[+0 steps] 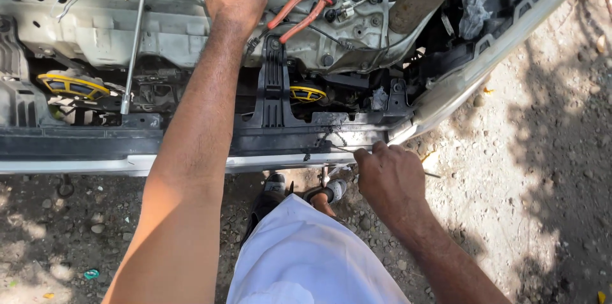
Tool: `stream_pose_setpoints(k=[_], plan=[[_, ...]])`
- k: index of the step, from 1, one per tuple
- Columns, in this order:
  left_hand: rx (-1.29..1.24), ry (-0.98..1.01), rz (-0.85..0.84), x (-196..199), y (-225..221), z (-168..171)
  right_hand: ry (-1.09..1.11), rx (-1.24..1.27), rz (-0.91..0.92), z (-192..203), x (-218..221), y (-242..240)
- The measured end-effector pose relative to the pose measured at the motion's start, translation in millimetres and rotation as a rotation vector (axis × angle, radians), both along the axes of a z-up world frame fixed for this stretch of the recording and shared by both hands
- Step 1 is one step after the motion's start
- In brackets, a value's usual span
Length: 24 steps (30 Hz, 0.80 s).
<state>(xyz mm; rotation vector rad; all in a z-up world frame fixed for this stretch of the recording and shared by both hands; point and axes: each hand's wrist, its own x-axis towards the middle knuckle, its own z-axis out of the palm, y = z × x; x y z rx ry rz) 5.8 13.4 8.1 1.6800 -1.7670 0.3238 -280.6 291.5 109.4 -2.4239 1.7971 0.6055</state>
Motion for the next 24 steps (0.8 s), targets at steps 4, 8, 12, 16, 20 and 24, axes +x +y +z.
stream_pose_setpoints(k=[4, 8, 12, 16, 20, 24], plan=[[-0.060, -0.013, -0.016, 1, -2, -5, 0.038, -0.016, 0.020, -21, -4, 5], [-0.052, -0.034, -0.030, 6, 2, -10, 0.061, 0.098, -0.169, -9, -9, 5], [-0.069, -0.054, -0.026, 6, -3, -12, 0.077, 0.011, -0.218, 14, -20, 9], [-0.056, -0.064, -0.004, 3, 0, -9, 0.033, -0.078, -0.161, 1, -29, 12], [-0.052, -0.123, 0.030, 4, -5, -15, -0.076, -0.168, -0.148, -15, -35, 17], [-0.053, -0.149, 0.041, 3, -5, -16, -0.065, -0.168, -0.136, -12, -33, 14]])
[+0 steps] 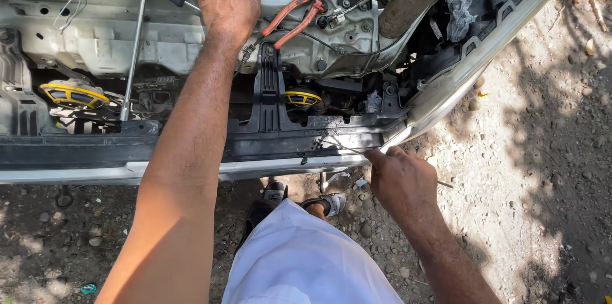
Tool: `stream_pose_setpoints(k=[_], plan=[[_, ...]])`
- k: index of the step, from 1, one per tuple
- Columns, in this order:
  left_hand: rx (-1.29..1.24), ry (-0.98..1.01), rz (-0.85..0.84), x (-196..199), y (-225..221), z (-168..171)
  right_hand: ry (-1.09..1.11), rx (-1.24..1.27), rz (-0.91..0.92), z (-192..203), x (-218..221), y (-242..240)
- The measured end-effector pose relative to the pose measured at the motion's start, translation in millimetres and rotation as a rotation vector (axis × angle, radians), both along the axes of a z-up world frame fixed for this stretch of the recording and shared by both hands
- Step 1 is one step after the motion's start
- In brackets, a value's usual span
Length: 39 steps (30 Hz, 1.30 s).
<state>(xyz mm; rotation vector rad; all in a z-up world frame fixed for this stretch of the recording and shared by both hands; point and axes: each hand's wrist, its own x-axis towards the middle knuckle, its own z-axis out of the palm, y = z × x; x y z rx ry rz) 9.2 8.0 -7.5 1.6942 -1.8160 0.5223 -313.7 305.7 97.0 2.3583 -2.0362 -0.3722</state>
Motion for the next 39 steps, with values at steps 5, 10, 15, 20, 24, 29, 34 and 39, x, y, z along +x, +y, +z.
stream_pose_setpoints(k=[5, 10, 15, 20, 24, 29, 34, 39], plan=[[0.000, 0.041, -0.023, 0, 4, 4, -0.036, -0.033, 0.018, 0, -1, -1], [-0.037, 0.033, -0.028, 1, 3, 0, -0.092, -0.085, 0.036, -3, -3, -2], [-0.031, 0.044, -0.038, 1, 4, 1, -0.105, -0.114, 0.062, -3, -3, -2], [-0.044, 0.053, -0.048, 1, 3, 1, -0.060, -0.107, 0.079, -5, -4, 0], [-0.026, 0.054, -0.036, 1, -1, -3, -0.086, -0.088, 0.068, -6, -1, 1], [0.052, 0.028, -0.005, 2, -5, -8, 0.059, 0.044, 0.041, 5, 12, -1], [0.068, 0.041, -0.015, 1, -2, -4, 0.081, 0.071, 0.026, -3, 14, -2], [0.063, 0.040, -0.024, 2, 0, -3, 0.118, 0.165, -0.002, 14, 30, -5]])
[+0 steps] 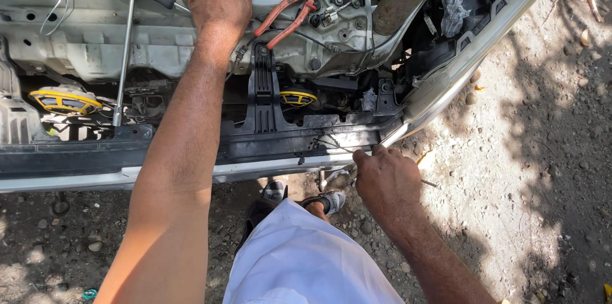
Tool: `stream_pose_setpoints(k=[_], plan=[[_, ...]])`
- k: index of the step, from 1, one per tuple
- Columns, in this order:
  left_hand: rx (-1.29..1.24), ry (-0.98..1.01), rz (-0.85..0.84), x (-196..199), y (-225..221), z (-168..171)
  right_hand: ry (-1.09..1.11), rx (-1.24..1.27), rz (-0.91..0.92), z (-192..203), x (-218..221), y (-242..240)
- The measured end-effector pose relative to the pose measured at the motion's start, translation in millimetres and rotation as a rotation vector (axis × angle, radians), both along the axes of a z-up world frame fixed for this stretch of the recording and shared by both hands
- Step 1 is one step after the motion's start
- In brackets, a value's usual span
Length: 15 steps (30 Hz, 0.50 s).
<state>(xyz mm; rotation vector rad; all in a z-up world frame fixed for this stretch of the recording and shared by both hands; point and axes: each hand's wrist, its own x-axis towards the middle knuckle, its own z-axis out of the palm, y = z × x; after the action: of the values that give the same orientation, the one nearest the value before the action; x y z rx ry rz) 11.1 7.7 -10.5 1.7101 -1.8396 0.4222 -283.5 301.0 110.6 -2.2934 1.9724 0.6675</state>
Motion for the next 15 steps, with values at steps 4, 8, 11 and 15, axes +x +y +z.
stream_pose_setpoints(k=[4, 8, 11, 15], plan=[[-0.024, 0.007, -0.012, -1.0, 1.6, 3.5, 0.008, 0.010, 0.001, 2.6, 5.7, -0.1], [-0.039, 0.041, -0.033, 1.3, 2.6, 2.7, -0.008, 0.013, -0.042, 2.2, 10.3, -0.6], [-0.058, 0.063, -0.059, 0.6, 4.8, 5.8, -0.072, -0.045, -0.087, -3.6, 9.2, 1.5], [-0.048, 0.061, -0.062, -0.5, 4.2, 5.0, -0.100, -0.090, -0.104, -2.3, 11.4, 5.2]])
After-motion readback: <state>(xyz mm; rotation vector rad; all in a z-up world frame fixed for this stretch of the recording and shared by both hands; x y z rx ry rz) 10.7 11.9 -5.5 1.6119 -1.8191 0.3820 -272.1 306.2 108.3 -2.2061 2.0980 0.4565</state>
